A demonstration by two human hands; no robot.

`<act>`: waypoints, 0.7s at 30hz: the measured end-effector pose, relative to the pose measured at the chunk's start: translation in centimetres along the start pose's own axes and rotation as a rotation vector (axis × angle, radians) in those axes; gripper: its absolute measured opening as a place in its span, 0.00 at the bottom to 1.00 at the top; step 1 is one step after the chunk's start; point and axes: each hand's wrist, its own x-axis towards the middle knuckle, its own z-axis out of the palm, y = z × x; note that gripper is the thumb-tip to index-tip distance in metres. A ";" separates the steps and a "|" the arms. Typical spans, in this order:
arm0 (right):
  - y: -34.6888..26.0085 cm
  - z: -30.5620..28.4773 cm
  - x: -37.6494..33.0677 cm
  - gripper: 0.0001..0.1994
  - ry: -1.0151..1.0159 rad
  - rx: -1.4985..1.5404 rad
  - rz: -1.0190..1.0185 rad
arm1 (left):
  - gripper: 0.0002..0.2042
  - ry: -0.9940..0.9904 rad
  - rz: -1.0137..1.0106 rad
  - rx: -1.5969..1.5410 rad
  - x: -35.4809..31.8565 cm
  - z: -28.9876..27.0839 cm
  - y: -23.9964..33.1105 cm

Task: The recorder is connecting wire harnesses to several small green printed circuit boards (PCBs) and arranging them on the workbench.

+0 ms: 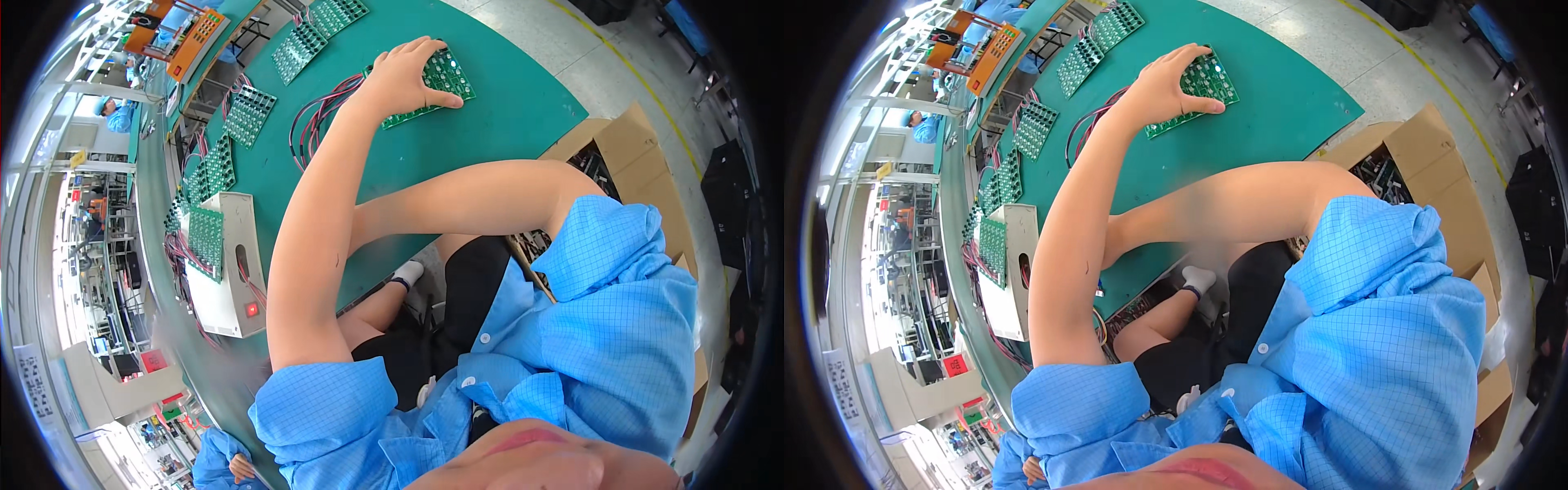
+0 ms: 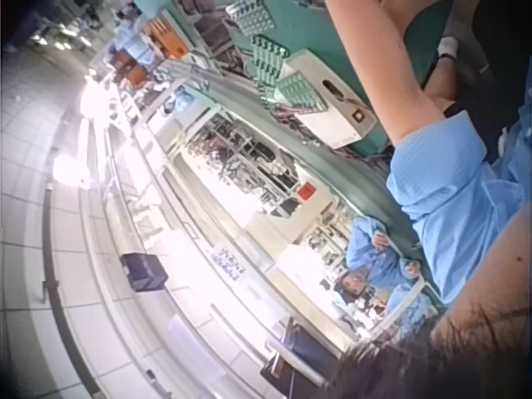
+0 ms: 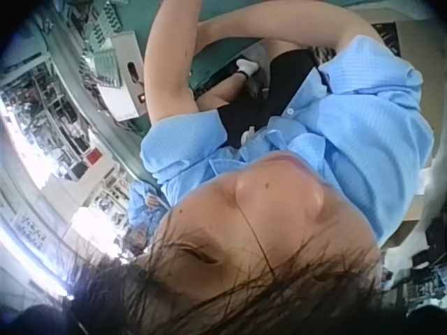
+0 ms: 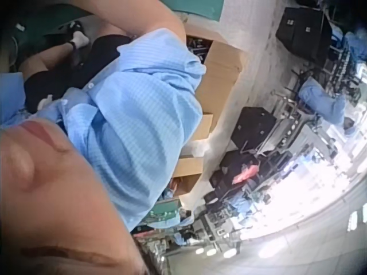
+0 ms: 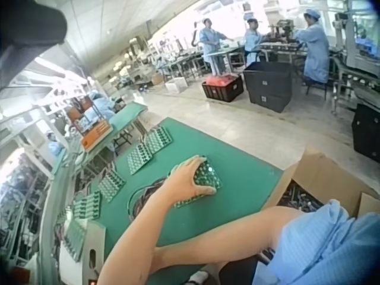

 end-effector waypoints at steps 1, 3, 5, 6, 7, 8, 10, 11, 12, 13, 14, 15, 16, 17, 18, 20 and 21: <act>0.3 0.2 0.2 0.16 -0.026 -0.029 0.004 | 0.50 0.019 0.001 0.014 0.0 0.1 0.0; 0.6 0.6 0.2 0.16 -0.052 -0.056 0.009 | 0.49 0.037 0.001 0.029 -0.1 0.3 -0.1; 0.6 0.8 0.3 0.16 -0.011 -0.036 -0.013 | 0.46 0.064 0.008 0.107 -0.2 0.4 -0.2; 0.8 0.9 0.2 0.16 -0.010 -0.038 -0.012 | 0.46 0.064 0.010 0.107 -0.1 0.4 -0.1; 1.0 1.0 0.2 0.16 -0.031 -0.040 0.004 | 0.48 0.045 -0.003 0.076 0.0 0.4 0.0; 1.2 1.1 0.2 0.17 -0.051 -0.042 0.021 | 0.49 0.027 -0.015 0.046 0.1 0.3 0.1; 0.7 1.1 0.3 0.17 -0.013 -0.008 -0.002 | 0.49 0.033 -0.019 0.051 -0.3 0.3 -0.4; 0.5 1.1 0.4 0.16 0.028 0.021 -0.022 | 0.49 0.038 -0.017 0.054 -0.5 0.2 -0.6; 0.8 1.2 0.1 0.16 0.031 0.017 -0.018 | 0.49 0.037 -0.012 0.054 -0.3 0.3 -0.3; 1.1 1.4 -0.3 0.16 0.030 -0.005 -0.014 | 0.48 0.043 -0.003 0.069 0.0 0.5 -0.1; 1.5 1.5 -0.6 0.16 0.030 -0.027 -0.008 | 0.48 0.049 0.006 0.084 0.3 0.6 0.3; 1.2 1.2 -0.6 0.16 0.032 -0.025 -0.009 | 0.48 0.046 0.005 0.084 0.3 0.6 0.3; 0.9 0.9 -0.7 0.15 0.045 -0.029 -0.024 | 0.48 0.042 0.004 0.104 0.4 0.7 0.5; 0.6 0.6 -0.9 0.15 0.059 -0.032 -0.039 | 0.48 0.038 0.003 0.123 0.5 0.8 0.6; -0.2 -0.3 -0.9 0.15 0.058 -0.028 -0.044 | 0.48 0.038 -0.003 0.125 0.5 0.7 0.4; -3.7 -3.6 -1.4 0.15 -0.009 0.060 0.081 | 0.50 -0.010 0.018 0.120 0.1 0.2 -0.4; -5.5 -5.5 -1.4 0.15 -0.041 0.105 0.140 | 0.50 -0.007 0.008 0.125 -0.2 -0.5 -0.1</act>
